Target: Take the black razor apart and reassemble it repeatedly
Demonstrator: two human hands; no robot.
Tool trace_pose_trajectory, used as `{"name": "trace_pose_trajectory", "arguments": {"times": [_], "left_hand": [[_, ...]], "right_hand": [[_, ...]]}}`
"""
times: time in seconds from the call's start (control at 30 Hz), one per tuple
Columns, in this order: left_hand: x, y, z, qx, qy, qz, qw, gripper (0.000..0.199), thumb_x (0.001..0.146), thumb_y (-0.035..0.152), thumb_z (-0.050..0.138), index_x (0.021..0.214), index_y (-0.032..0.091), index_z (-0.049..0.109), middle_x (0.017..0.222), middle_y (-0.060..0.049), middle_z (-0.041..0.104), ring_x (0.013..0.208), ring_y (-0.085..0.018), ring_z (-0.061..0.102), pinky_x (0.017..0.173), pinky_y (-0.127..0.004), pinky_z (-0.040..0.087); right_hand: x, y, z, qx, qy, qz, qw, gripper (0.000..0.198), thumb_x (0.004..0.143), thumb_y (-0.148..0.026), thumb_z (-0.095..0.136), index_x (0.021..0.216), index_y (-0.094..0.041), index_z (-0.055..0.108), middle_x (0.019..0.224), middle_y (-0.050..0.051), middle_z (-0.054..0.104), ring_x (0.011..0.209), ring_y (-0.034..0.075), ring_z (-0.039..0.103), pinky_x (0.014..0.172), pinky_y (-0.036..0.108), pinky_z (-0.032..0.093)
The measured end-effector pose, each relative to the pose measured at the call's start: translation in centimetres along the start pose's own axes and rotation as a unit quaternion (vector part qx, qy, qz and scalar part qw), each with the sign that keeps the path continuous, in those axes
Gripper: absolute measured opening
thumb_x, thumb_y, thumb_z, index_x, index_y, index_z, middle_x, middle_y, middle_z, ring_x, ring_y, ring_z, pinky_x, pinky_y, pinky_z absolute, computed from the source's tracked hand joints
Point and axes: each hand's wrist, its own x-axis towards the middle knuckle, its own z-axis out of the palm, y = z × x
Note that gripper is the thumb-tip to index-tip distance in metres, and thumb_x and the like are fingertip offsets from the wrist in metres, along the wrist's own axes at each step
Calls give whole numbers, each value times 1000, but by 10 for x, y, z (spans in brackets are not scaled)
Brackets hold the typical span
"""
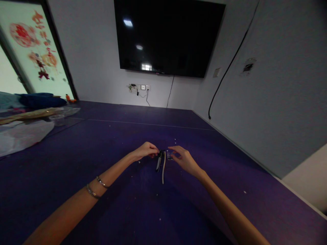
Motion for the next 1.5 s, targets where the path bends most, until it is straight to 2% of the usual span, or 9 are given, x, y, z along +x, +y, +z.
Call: {"name": "trace_pose_trajectory", "arguments": {"times": [0.3,0.53,0.67,0.77,0.87,0.97,1.1,1.27,1.5], "left_hand": [[-12,11,18,-88,-66,-32,993,16,70,25,67,69,9,66,64,-2,63,52,-6,53,58,-22,43],[-15,10,20,-87,-88,-12,992,25,74,33,65,69,9,66,64,-3,62,55,-7,53,58,-23,42],[-14,9,20,-77,-92,0,993,27,76,35,63,70,9,66,64,-3,62,56,-8,53,58,-23,42],[-10,7,20,-20,-85,24,996,31,80,38,57,71,10,66,65,-4,62,56,-9,53,59,-24,42],[-2,3,21,106,-24,84,991,30,83,37,51,83,11,67,75,-6,66,66,-13,57,64,-26,43],[8,-1,26,276,51,158,947,28,80,33,56,97,14,65,94,-8,66,85,-18,58,78,-30,43],[20,-10,39,434,58,198,877,39,76,31,61,111,15,58,111,-11,61,104,-24,51,91,-36,37],[34,-21,56,491,41,203,846,43,75,26,59,116,13,53,115,-13,58,112,-26,47,93,-37,35],[49,-30,62,505,32,189,842,43,74,25,56,115,12,52,113,-14,58,112,-27,49,96,-39,33]], "right_hand": [[5,-10,3,16,-11,-28,999,19,83,-22,52,95,-20,67,87,6,66,79,15,61,69,27,47],[1,-6,4,0,-10,-39,999,20,84,-26,54,95,-18,68,82,6,67,71,14,60,62,24,44],[-1,-4,4,22,3,-35,999,21,84,-30,55,95,-19,69,84,7,67,74,15,60,66,26,46],[-1,0,2,25,-4,-29,999,22,84,-32,54,93,-20,69,84,6,67,76,15,60,69,27,47],[-2,12,-2,23,-1,-21,1000,21,83,-32,55,91,-20,70,85,6,67,78,16,61,71,28,47],[-4,32,-7,6,8,10,1000,20,82,-32,56,87,-19,70,85,6,67,79,17,61,73,29,47],[-8,59,-7,-14,5,58,998,23,80,-34,56,87,-18,71,85,7,67,79,17,61,74,30,47],[-9,77,0,-23,8,67,997,23,80,-32,56,88,-17,71,83,7,67,77,17,61,73,29,46],[-3,88,9,-45,-5,74,996,22,80,-31,56,89,-17,71,83,7,67,77,16,60,73,27,45]]}}
